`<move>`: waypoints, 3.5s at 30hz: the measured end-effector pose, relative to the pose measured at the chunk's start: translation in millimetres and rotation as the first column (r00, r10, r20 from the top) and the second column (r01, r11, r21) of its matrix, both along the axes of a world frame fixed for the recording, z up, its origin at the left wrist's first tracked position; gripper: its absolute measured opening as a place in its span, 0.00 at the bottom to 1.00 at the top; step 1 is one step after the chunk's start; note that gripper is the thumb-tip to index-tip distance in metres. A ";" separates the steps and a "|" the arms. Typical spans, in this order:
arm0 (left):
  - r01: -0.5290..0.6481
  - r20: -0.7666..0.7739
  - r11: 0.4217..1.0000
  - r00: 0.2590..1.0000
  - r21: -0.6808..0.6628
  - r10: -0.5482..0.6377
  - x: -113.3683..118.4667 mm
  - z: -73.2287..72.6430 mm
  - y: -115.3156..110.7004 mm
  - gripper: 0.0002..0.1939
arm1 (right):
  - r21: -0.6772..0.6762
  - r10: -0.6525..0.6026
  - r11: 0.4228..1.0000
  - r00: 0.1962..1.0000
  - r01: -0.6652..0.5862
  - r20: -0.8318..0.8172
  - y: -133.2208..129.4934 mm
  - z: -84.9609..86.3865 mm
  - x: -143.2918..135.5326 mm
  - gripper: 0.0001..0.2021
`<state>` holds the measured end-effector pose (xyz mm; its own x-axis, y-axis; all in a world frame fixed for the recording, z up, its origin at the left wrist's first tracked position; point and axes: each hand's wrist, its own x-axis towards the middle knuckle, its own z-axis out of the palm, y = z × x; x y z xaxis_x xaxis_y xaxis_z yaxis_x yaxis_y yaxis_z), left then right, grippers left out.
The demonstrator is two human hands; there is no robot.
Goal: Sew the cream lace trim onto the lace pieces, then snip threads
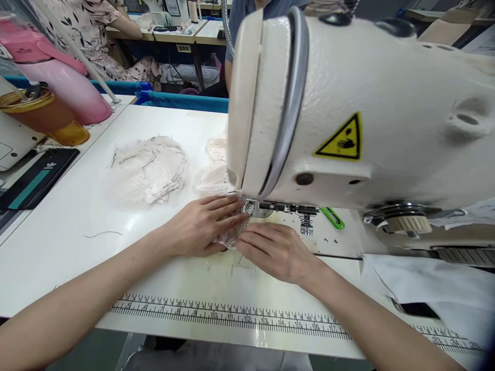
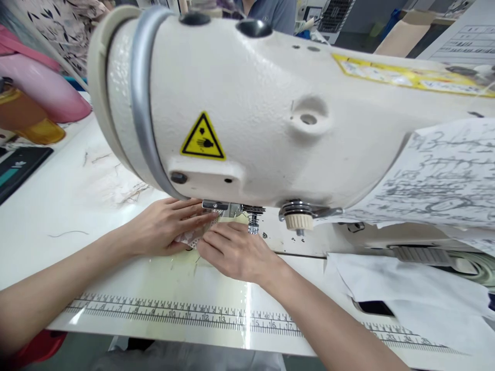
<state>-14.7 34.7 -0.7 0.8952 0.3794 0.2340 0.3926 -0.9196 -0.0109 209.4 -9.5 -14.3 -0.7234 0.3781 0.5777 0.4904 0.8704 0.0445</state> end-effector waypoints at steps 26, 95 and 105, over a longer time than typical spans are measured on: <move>-0.074 -0.012 0.997 0.997 0.014 0.074 9.8 -1.2 -6.0 0.29 | -0.130 -0.129 0.983 0.991 0.131 0.022 -1.7 -7.1 10.3 0.11; -0.141 0.089 0.977 0.988 0.158 0.128 16.4 -13.8 -3.9 0.16 | -0.366 -0.280 0.905 0.951 0.216 -0.131 14.5 -17.8 20.6 0.10; -0.117 0.093 0.987 0.990 0.112 0.107 15.2 -14.7 -3.7 0.17 | -0.613 -0.373 0.769 0.905 0.178 -0.205 17.4 -17.2 22.8 0.10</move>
